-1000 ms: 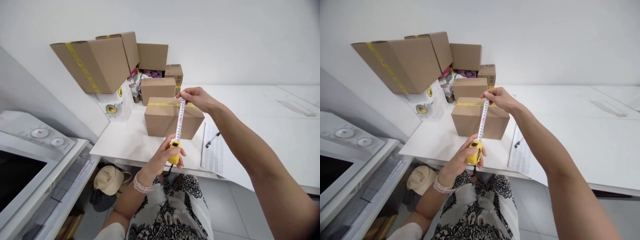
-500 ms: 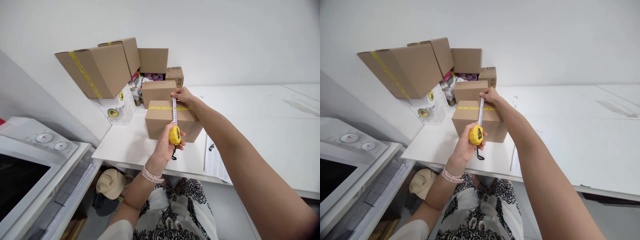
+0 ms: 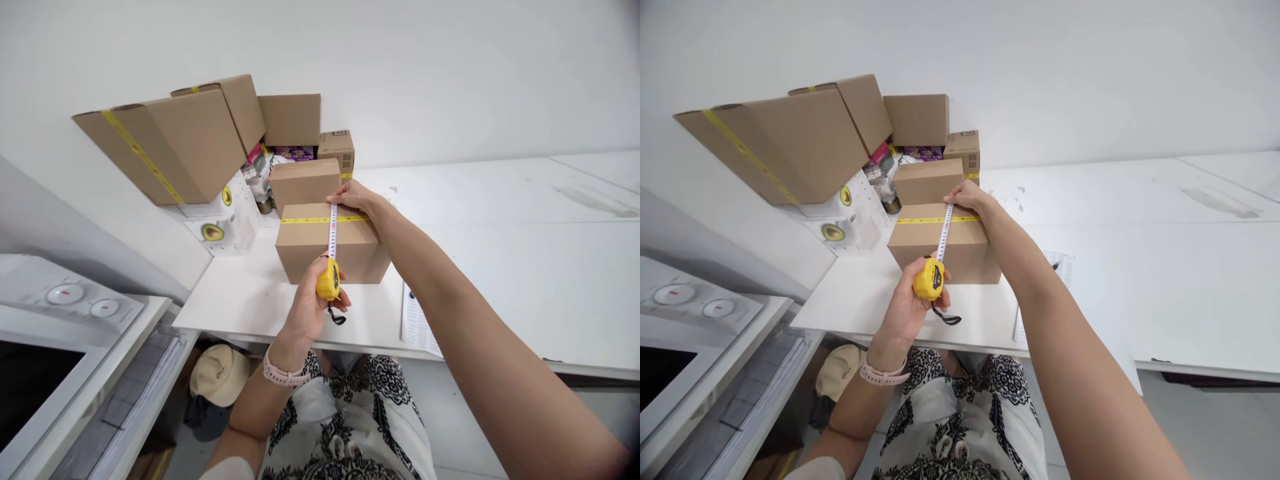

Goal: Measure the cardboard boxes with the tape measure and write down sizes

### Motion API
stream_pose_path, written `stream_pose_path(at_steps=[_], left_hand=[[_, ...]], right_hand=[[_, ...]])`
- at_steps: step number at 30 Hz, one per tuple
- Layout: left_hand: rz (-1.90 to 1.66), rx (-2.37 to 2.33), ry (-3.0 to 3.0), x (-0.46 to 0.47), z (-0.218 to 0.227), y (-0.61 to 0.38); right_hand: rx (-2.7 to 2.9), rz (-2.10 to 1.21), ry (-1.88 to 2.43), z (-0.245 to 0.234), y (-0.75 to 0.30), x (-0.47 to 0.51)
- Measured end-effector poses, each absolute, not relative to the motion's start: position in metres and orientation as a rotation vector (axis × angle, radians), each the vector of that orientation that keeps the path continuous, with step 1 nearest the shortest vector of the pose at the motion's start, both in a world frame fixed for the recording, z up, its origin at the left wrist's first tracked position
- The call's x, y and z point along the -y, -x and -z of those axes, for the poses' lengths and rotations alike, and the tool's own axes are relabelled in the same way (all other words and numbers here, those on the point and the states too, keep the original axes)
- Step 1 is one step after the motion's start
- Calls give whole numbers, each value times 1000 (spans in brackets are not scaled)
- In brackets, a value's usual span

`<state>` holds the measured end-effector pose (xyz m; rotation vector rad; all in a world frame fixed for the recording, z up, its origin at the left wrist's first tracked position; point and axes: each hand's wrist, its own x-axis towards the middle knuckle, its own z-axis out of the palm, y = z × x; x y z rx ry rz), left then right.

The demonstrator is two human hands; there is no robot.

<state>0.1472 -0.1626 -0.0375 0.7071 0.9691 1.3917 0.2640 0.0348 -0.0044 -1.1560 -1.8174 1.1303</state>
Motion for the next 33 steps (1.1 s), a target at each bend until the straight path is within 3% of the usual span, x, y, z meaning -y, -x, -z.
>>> stream_pose_path(at_steps=[19, 33], left_hand=[[-1615, -893, -536, 145, 48, -187], [-1540, -839, -448, 147, 39, -194]], right_hand=[[2018, -1119, 1254, 4, -240, -97], [1972, -1134, 1354, -4, -248, -76]])
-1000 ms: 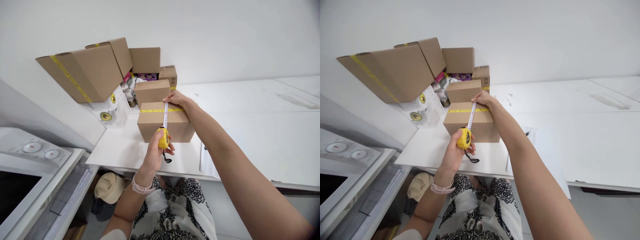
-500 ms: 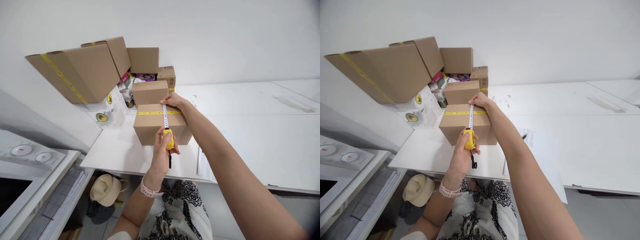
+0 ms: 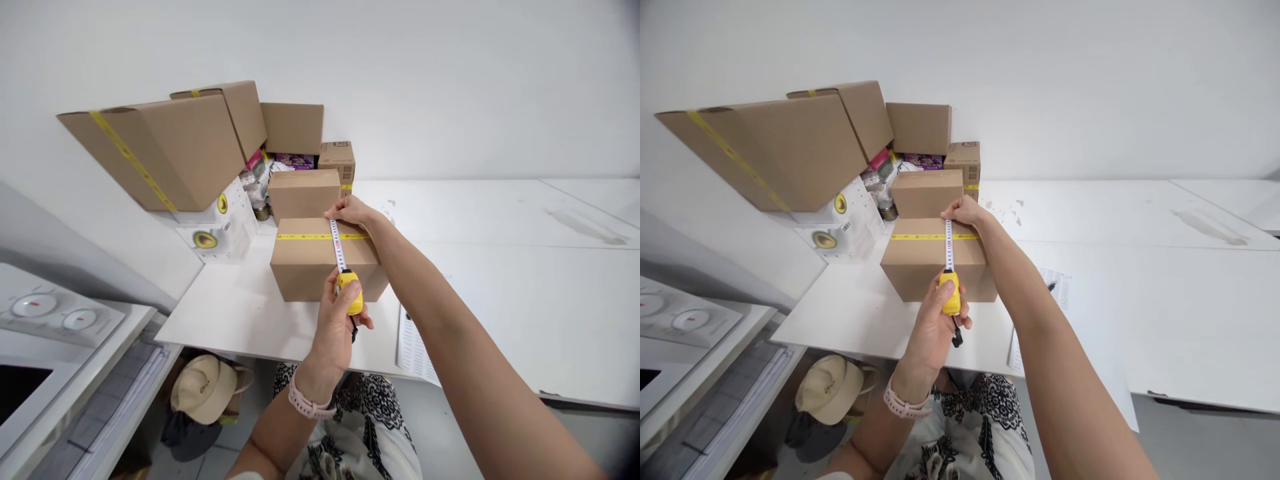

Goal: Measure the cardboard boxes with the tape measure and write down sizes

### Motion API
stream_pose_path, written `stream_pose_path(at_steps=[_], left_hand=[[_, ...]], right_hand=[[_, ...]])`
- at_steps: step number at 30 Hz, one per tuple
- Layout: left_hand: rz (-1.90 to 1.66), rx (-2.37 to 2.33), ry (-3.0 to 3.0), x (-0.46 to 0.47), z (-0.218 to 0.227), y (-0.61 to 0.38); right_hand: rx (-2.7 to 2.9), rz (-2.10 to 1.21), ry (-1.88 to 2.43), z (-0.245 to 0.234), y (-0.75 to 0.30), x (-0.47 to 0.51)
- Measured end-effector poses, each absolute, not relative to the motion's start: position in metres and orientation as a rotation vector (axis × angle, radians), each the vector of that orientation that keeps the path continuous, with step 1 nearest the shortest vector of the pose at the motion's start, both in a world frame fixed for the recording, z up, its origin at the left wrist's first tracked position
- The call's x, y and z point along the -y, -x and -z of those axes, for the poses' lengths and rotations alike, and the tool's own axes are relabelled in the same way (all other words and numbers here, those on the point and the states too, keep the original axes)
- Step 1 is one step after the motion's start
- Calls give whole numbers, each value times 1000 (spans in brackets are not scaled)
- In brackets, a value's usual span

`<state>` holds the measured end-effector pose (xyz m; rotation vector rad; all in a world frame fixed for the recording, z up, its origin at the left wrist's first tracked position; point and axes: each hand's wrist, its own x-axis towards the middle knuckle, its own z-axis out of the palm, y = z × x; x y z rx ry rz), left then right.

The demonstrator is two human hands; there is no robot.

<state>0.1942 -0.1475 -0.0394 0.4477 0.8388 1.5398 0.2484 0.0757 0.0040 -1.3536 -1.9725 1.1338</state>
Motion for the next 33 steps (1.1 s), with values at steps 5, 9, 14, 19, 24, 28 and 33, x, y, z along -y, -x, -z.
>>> stream_pose_path(at_steps=[5, 9, 14, 19, 24, 28, 33], left_hand=[[-1524, -826, -443, 147, 39, -192], [-1520, -818, -455, 147, 39, -192], [-1513, -825, -456, 146, 39, -191], [-1518, -823, -420, 143, 38, -191], [-1532, -824, -402, 141, 40, -192], [-1542, -851, -404, 139, 44, -191], [-1536, -850, -404, 138, 46, -191]], right_hand=[[1934, -1164, 1332, -5, -251, -69], [1937, -1214, 1314, -8, -252, -68], [1952, -1195, 1372, -11, -246, -70], [1974, -1243, 1372, -12, -243, -71], [1955, -1276, 1385, -7, -244, -78], [1938, -1272, 1379, -3, -245, -83], [1956, -1279, 1377, -2, -244, -86]])
